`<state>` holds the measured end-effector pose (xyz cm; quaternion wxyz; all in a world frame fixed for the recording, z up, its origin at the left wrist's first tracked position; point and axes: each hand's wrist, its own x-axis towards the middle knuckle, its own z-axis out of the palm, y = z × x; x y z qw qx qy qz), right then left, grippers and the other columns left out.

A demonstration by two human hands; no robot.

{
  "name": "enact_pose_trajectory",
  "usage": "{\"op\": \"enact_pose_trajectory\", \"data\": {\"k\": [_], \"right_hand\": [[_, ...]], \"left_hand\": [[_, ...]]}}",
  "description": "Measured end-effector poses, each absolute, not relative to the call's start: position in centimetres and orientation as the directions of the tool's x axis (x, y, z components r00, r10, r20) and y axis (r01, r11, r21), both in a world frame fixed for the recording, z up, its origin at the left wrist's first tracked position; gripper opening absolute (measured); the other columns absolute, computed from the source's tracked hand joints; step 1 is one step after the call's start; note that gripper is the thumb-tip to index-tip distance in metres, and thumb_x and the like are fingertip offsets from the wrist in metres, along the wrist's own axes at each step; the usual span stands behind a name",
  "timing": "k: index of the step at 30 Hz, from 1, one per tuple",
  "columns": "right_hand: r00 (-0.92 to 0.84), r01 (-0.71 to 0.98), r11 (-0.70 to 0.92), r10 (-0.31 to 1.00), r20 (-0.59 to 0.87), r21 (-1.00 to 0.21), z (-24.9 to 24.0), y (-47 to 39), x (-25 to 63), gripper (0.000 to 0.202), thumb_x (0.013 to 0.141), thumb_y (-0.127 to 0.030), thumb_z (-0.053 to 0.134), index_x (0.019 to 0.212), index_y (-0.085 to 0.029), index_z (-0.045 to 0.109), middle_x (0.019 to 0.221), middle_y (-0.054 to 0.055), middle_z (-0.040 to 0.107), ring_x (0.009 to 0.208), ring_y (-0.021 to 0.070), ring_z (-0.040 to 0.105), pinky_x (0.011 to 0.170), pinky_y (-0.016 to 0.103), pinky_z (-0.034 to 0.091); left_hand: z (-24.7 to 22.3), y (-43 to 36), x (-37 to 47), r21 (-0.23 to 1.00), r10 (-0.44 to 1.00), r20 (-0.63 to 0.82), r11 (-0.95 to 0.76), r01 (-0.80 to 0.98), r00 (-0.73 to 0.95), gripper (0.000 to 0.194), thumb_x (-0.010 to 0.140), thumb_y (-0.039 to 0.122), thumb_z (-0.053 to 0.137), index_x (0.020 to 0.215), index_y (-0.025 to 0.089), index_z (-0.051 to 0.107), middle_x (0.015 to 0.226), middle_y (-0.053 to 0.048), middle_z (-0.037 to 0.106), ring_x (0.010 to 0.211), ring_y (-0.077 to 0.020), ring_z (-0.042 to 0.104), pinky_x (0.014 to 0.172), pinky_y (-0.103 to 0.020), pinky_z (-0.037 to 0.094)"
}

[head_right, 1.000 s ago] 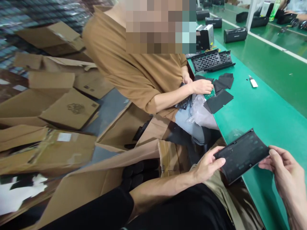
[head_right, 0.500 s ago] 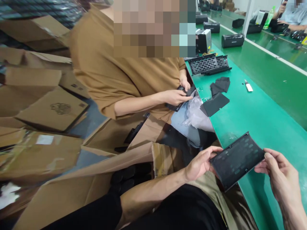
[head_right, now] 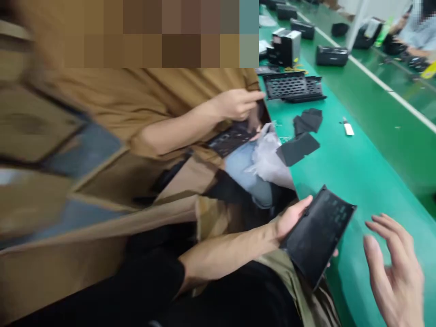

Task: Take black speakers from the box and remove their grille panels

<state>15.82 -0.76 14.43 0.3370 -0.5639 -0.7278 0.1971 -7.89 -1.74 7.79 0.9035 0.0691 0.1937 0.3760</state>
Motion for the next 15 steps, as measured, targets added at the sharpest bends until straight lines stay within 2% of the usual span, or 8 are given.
{"op": "enact_pose_trajectory", "data": {"k": [2, 3, 5, 6, 8, 10, 12, 15], "right_hand": [[-0.520, 0.631, 0.674, 0.735, 0.436, -0.384, 14.4, -1.0, 15.7, 0.030, 0.107, -0.045, 0.062, 0.124, -0.025, 0.076, 0.135, 0.011, 0.074, 0.145, 0.0373, 0.056, 0.130, 0.058, 0.031], [-0.671, 0.538, 0.806, 0.587, 0.454, -0.248, 14.2, -1.0, 15.2, 0.029, 0.108, -0.039, 0.059, 0.129, -0.024, 0.073, 0.132, 0.010, 0.075, 0.143, 0.0361, 0.059, 0.132, 0.058, 0.028], [-0.818, 0.384, 0.920, 0.379, 0.434, -0.080, 13.8, -1.2, 13.7, 0.029, 0.108, -0.035, 0.059, 0.131, -0.022, 0.072, 0.127, 0.008, 0.078, 0.130, 0.0346, 0.067, 0.135, 0.062, 0.018], [-0.845, 0.349, 0.937, 0.329, 0.422, -0.031, 13.6, -1.4, 12.8, 0.029, 0.109, -0.035, 0.057, 0.130, -0.021, 0.072, 0.125, 0.008, 0.079, 0.124, 0.0341, 0.070, 0.135, 0.065, 0.013], [-0.843, 0.366, 0.931, 0.333, 0.423, -0.004, 13.3, -1.7, 11.2, 0.031, 0.111, -0.034, 0.054, 0.127, -0.016, 0.074, 0.124, 0.011, 0.079, 0.117, 0.0346, 0.074, 0.134, 0.069, 0.009], [-0.816, 0.416, 0.909, 0.381, 0.435, -0.016, 12.8, -2.0, 10.2, 0.034, 0.113, -0.033, 0.050, 0.123, -0.013, 0.075, 0.123, 0.013, 0.079, 0.116, 0.0370, 0.074, 0.131, 0.073, 0.010], [-0.812, 0.439, 0.899, 0.403, 0.423, -0.016, 12.2, -2.2, 10.0, 0.036, 0.113, -0.032, 0.049, 0.121, -0.013, 0.077, 0.124, 0.015, 0.079, 0.118, 0.0390, 0.073, 0.128, 0.077, 0.010], [-0.845, 0.403, 0.914, 0.353, 0.401, 0.044, 10.9, -1.9, 10.5, 0.035, 0.111, -0.034, 0.053, 0.126, -0.014, 0.078, 0.130, 0.016, 0.077, 0.121, 0.0390, 0.071, 0.126, 0.080, 0.007]], "left_hand": [[7.1, -1.2, -8.0, 0.319, 0.744, -0.388, 0.662, -0.678, 0.544, 0.089, 0.110, 0.047, 0.003, 0.106, 0.006, 0.082, 0.100, -0.013, 0.085, 0.117, -0.0353, 0.078, 0.109, -0.058, 0.046], [6.8, -1.0, -8.0, 0.343, 0.753, -0.419, 0.649, -0.679, 0.508, 0.091, 0.107, 0.039, -0.003, 0.101, 0.007, 0.082, 0.097, -0.010, 0.085, 0.118, -0.0342, 0.078, 0.107, -0.057, 0.045], [6.2, -0.9, -8.1, 0.366, 0.753, -0.448, 0.646, -0.670, 0.482, 0.092, 0.107, 0.034, -0.005, 0.098, 0.008, 0.083, 0.092, -0.005, 0.084, 0.107, -0.0277, 0.080, 0.105, -0.050, 0.046], [6.1, -1.1, -8.0, 0.361, 0.748, -0.457, 0.650, -0.669, 0.481, 0.090, 0.110, 0.038, -0.001, 0.097, 0.009, 0.083, 0.090, -0.004, 0.084, 0.096, -0.0231, 0.080, 0.103, -0.045, 0.048], [6.1, -1.5, -7.8, 0.323, 0.738, -0.471, 0.654, -0.684, 0.484, 0.086, 0.115, 0.051, 0.010, 0.098, 0.010, 0.084, 0.086, -0.005, 0.083, 0.076, -0.0151, 0.074, 0.095, -0.033, 0.051], [6.4, -1.8, -7.7, 0.270, 0.725, -0.485, 0.656, -0.705, 0.489, 0.087, 0.115, 0.062, 0.018, 0.097, 0.008, 0.083, 0.081, -0.008, 0.081, 0.067, -0.0121, 0.067, 0.084, -0.027, 0.050], [6.7, -2.1, -7.6, 0.250, 0.728, -0.483, 0.648, -0.720, 0.487, 0.086, 0.115, 0.065, 0.021, 0.098, 0.008, 0.083, 0.079, -0.008, 0.078, 0.066, -0.0114, 0.063, 0.079, -0.024, 0.048], [7.1, -2.3, -7.7, 0.282, 0.751, -0.469, 0.627, -0.726, 0.465, 0.079, 0.116, 0.061, 0.023, 0.106, 0.011, 0.084, 0.079, -0.004, 0.076, 0.068, -0.0112, 0.061, 0.079, -0.024, 0.046]]}}
